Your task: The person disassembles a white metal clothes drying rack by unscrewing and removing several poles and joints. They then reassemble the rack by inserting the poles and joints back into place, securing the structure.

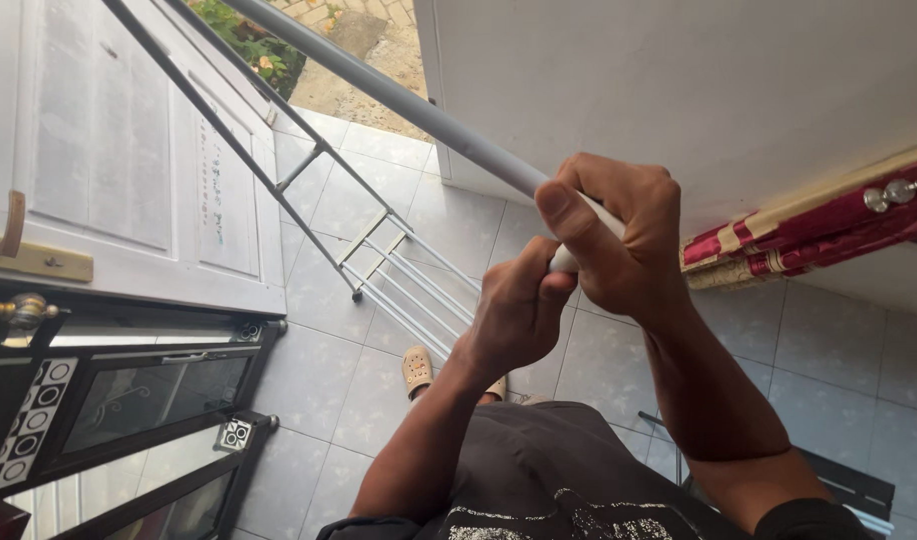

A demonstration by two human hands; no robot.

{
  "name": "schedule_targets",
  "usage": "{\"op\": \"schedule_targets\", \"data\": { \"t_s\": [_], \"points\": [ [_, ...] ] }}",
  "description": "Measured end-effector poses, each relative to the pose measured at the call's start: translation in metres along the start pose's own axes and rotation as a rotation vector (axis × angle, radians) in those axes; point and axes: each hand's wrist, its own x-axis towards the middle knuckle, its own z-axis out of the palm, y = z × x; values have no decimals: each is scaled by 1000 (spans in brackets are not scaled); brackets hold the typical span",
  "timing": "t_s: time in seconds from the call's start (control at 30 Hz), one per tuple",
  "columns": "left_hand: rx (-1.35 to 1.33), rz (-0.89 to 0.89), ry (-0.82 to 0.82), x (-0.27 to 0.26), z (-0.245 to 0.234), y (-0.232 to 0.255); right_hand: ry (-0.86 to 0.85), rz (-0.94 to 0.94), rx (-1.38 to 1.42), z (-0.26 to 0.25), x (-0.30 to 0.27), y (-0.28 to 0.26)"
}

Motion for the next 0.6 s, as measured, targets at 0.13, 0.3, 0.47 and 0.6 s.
{"op": "schedule_targets", "data": {
  "t_s": [0.13, 0.3, 0.47, 0.6],
  "points": [
    [58, -25, -40, -2, -17, 20, -98, 37, -46, -1, -2, -11],
    [595, 359, 205, 16, -76, 66, -159, 50, -62, -9, -6, -22],
    [900, 607, -402, 87, -108, 71, -177, 149, -136, -11, -12, -27],
    [893, 692, -748, 120, -113, 76, -207, 68, -168, -18, -22, -31]
  ]
}}
